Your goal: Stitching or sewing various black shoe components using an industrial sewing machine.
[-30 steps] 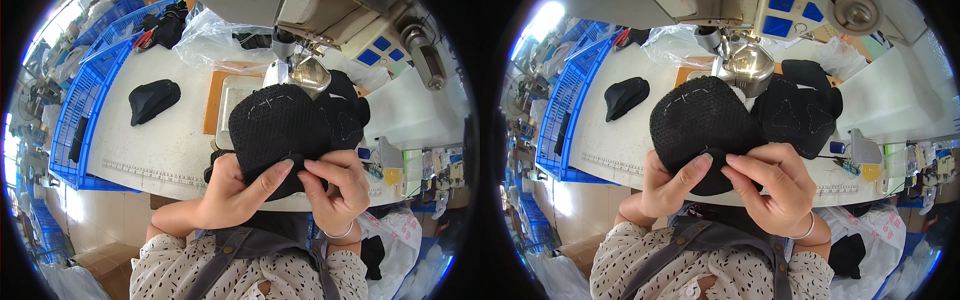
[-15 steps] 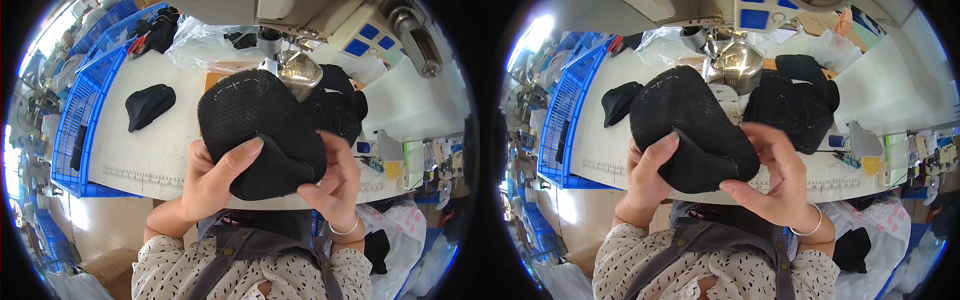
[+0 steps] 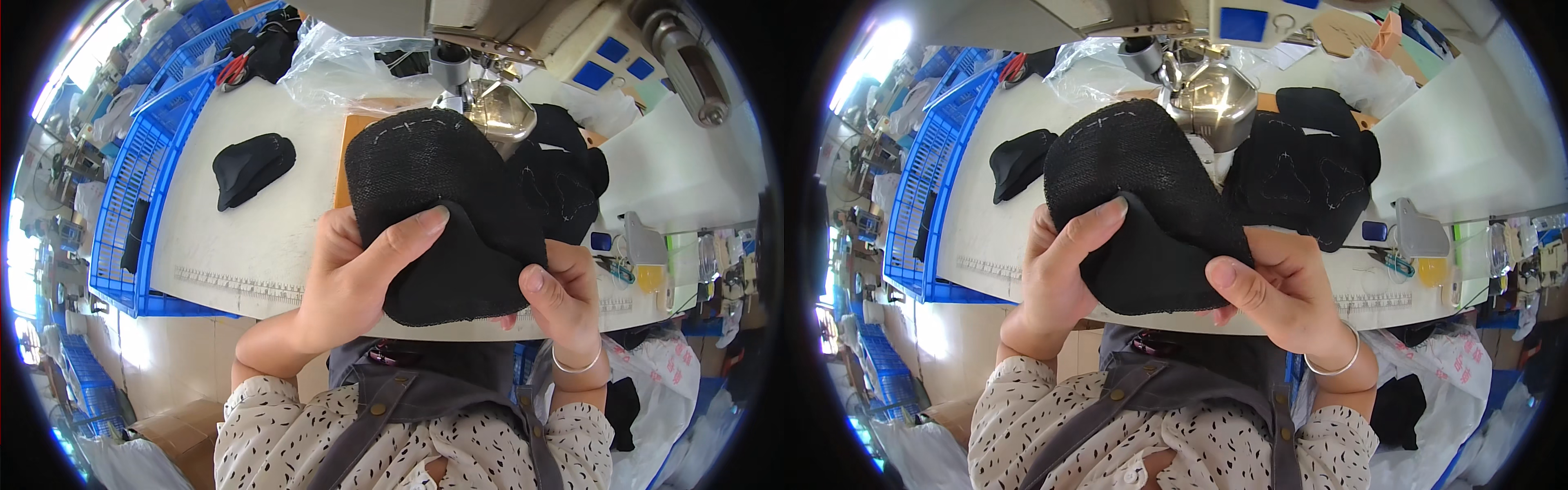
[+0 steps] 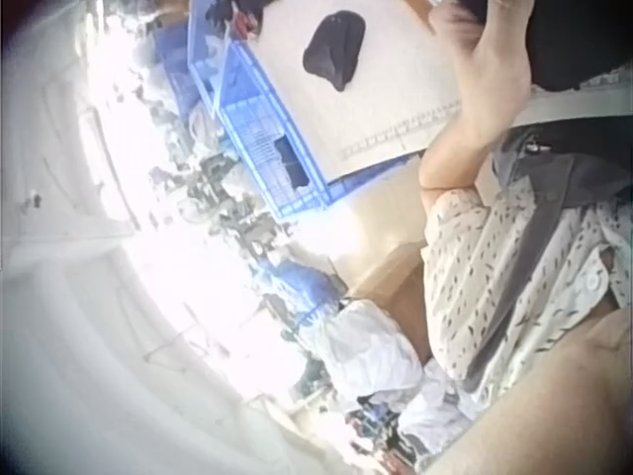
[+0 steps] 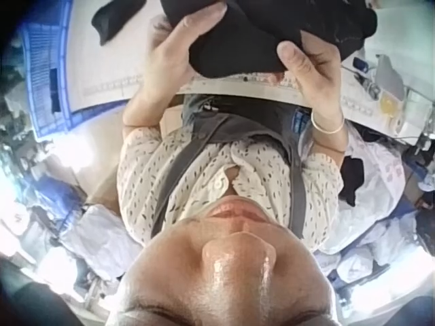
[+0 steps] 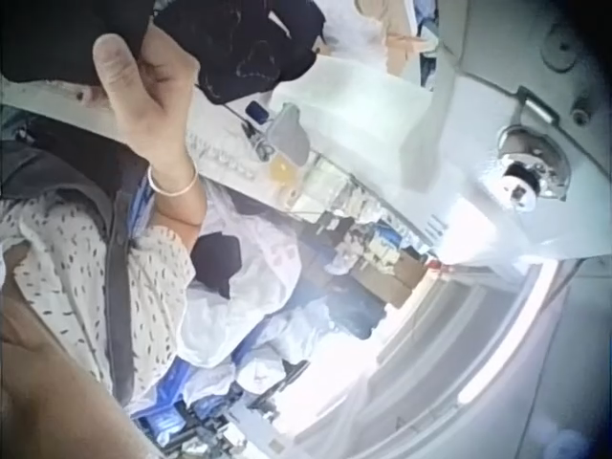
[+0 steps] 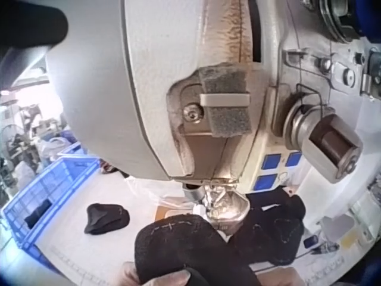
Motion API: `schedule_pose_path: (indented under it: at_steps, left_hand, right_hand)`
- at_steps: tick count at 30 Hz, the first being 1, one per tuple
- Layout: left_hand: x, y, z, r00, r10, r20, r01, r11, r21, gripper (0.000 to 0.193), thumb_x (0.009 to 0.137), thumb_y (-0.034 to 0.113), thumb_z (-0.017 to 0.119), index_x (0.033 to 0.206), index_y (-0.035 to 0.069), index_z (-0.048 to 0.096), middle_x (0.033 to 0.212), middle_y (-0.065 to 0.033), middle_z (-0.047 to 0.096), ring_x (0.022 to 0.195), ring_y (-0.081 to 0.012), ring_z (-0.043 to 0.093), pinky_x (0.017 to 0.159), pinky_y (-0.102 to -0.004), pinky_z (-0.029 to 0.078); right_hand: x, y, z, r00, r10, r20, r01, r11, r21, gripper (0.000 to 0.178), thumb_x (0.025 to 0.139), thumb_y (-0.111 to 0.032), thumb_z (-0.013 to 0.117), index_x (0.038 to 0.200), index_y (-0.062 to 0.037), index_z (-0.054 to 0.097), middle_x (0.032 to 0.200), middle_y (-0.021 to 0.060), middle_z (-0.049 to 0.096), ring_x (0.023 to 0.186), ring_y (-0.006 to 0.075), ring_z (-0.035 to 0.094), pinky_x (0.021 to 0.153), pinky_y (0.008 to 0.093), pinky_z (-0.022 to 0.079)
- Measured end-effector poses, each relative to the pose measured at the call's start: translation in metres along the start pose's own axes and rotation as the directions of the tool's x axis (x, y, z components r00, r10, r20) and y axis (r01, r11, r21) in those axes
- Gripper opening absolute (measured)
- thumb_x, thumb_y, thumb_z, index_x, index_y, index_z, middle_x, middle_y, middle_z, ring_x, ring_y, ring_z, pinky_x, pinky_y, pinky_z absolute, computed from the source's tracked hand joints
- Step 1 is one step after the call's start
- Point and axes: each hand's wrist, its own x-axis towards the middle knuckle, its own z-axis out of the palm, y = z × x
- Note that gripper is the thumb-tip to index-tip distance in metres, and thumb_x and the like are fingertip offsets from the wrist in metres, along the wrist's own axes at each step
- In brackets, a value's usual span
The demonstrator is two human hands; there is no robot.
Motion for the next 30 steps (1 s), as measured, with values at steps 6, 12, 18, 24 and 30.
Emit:
schedule_pose_path:
  at_steps: [6,12,18,24,30]
  left_hand:
    - [0.0000,0.0009,-0.0029,0.999,-0.017,0.035,0.016,0.999,0.029,0.015,0.086,0.011,0.056,0.089,-0.003,0.061,0.082,-0.0022,0.062,0.071,-0.0052,0.055,0.061,-0.0192,0.044]
    - [0.0010,-0.0012,-0.0029,0.999,0.009,0.050,-0.012,0.998,0.067,0.015,0.087,0.011,0.056,0.088,-0.003,0.061,0.081,-0.0017,0.062,0.071,-0.0045,0.054,0.061,-0.0187,0.044]
    - [0.0041,-0.0006,-0.0042,1.000,0.013,0.007,-0.014,0.992,0.124,0.015,0.086,0.011,0.056,0.086,-0.003,0.061,0.078,-0.0006,0.061,0.067,-0.0035,0.053,0.058,-0.0180,0.043]
    - [0.0054,0.0003,-0.0050,1.000,-0.016,0.009,0.015,0.993,0.118,0.015,0.086,0.011,0.057,0.085,-0.004,0.060,0.076,0.0008,0.060,0.066,-0.0027,0.051,0.057,-0.0179,0.042]
    - [0.0044,-0.0008,-0.0042,1.000,-0.002,0.030,-0.002,0.993,0.122,0.016,0.086,0.012,0.056,0.088,-0.003,0.060,0.079,0.0007,0.060,0.068,-0.0025,0.051,0.058,-0.0179,0.043]
  right_hand:
    - [-0.0009,0.0011,0.0002,0.999,-0.017,-0.036,0.014,0.997,-0.080,0.023,0.086,-0.015,0.058,0.078,0.0061,0.056,0.068,0.0068,0.060,0.057,0.0065,0.057,0.047,0.0186,0.048]
    - [-0.0002,0.0024,0.0002,0.996,-0.087,-0.026,0.080,0.976,-0.201,0.017,0.081,-0.010,0.063,0.076,0.0051,0.056,0.066,0.0051,0.059,0.057,0.0039,0.055,0.047,0.0167,0.043]
    - [0.0044,0.0077,0.0046,0.968,-0.248,-0.025,0.220,0.897,-0.384,0.022,0.067,-0.005,0.076,0.077,0.0044,0.058,0.064,0.0012,0.059,0.056,-0.0001,0.046,0.047,0.0157,0.035]
    - [0.0011,0.0049,0.0052,0.986,-0.142,-0.083,0.099,0.916,-0.388,0.020,0.068,-0.007,0.075,0.074,0.0028,0.059,0.061,0.0006,0.059,0.055,-0.0005,0.049,0.044,0.0158,0.033]
    - [-0.0001,0.0061,0.0062,0.991,-0.114,-0.070,0.088,0.950,-0.300,0.018,0.073,-0.010,0.072,0.073,0.0027,0.059,0.062,0.0028,0.059,0.052,0.0042,0.055,0.042,0.0161,0.038]
